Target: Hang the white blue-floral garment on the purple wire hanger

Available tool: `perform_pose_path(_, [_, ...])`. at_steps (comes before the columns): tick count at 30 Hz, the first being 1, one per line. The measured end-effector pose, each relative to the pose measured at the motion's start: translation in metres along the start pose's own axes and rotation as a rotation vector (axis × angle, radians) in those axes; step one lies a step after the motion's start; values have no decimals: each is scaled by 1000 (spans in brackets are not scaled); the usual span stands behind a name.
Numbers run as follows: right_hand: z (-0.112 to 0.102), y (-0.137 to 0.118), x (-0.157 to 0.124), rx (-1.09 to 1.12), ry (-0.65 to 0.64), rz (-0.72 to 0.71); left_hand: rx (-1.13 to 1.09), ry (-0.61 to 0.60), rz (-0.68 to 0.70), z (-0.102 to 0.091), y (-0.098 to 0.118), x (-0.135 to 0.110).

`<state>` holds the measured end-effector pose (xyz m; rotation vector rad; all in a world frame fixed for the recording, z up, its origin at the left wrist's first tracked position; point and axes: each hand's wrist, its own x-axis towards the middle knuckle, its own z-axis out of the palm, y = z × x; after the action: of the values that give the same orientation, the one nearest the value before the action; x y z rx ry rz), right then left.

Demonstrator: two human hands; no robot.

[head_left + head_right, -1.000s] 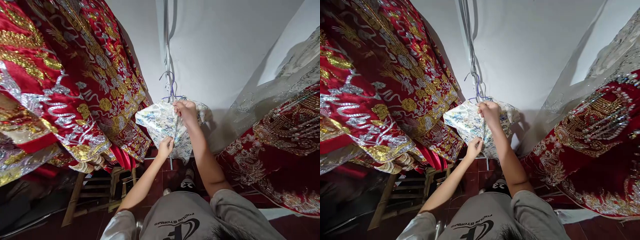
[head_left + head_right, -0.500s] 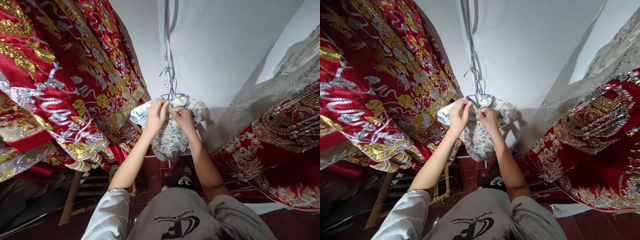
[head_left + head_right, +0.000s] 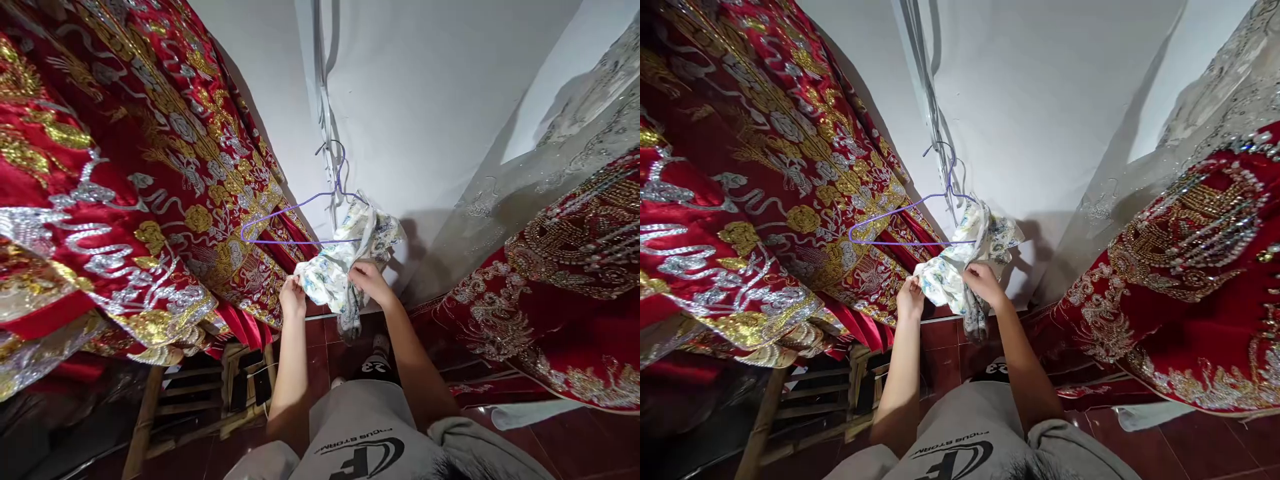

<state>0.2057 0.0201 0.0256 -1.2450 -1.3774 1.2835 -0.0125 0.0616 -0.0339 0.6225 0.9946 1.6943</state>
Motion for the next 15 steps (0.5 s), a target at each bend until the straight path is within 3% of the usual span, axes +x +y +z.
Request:
perform_pose_path(3, [-8,9,2,-178,-23,85,-1,-31,-13,15,1,-15])
perform_pose_path(6, [-4,13,4,-155,78,-11,51,-187,75,33,9,-37])
perform_pose_path(9, [9,11,2,21,-118,-110,228,-342,180,48,11,-62])
perform_pose_path(12, [20,11,-4,84,-369,-137,372,-382,224,50,10,-74])
perform_pose_path(13, [21,12,-6,70,-400,-133,389,-379,228,48,11,-73])
perform_pose_path(15, [22,11,-9,15,-271,-109,385,-389,236,42,14,-69])
